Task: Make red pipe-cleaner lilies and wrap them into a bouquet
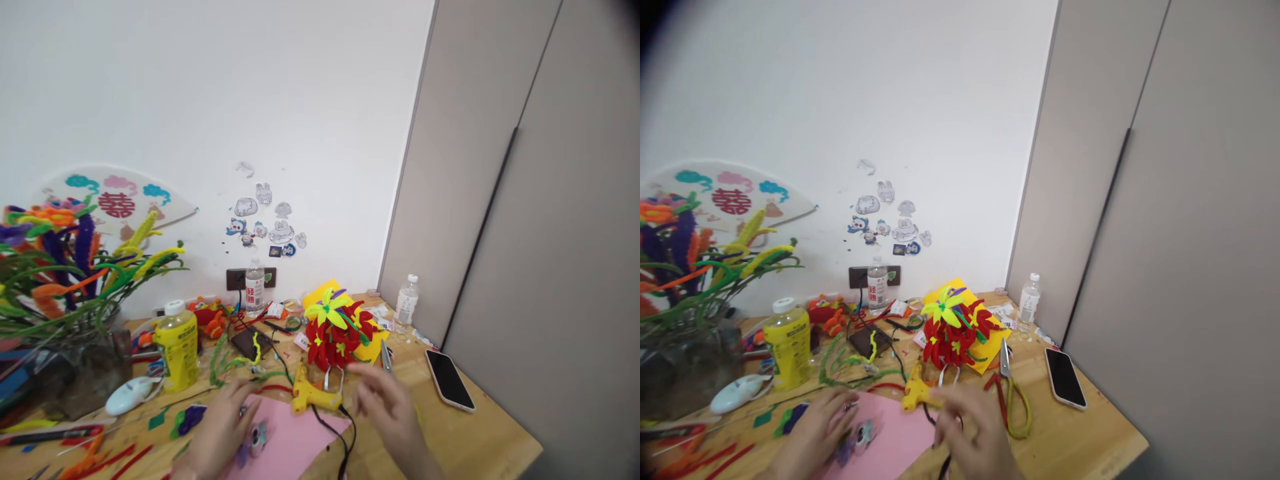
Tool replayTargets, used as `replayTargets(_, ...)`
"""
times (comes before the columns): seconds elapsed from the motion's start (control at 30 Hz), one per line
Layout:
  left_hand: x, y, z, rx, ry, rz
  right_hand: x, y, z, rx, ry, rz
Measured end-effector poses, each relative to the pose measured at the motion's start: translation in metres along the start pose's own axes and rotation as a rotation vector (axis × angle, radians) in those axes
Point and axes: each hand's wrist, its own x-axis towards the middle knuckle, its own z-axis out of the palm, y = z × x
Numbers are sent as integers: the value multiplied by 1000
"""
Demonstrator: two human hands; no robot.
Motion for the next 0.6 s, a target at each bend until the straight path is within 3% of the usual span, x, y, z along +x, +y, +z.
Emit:
replayTargets(0.07, 31, 29, -6, -114, -42, 37, 28, 36, -4, -17, 218, 152)
replayTargets(0.13, 71, 57, -5, -264, -14, 37, 51, 68, -8, -105, 396, 203)
replayTargets(0.23, 129, 80, 12, -421, 46, -1, 72, 107, -11, -306, 434, 175)
replayTargets(0.33, 168, 79, 41, -511, 34, -67, 76, 130, -3, -351, 393, 156)
replayTargets(0.47, 183, 64, 61, -636, -47, -101, 66, 142, 15, -378, 399, 125)
replayTargets(0.6, 176, 53, 57, -735, -87, -150, 58, 144, 24, -399, 393, 124)
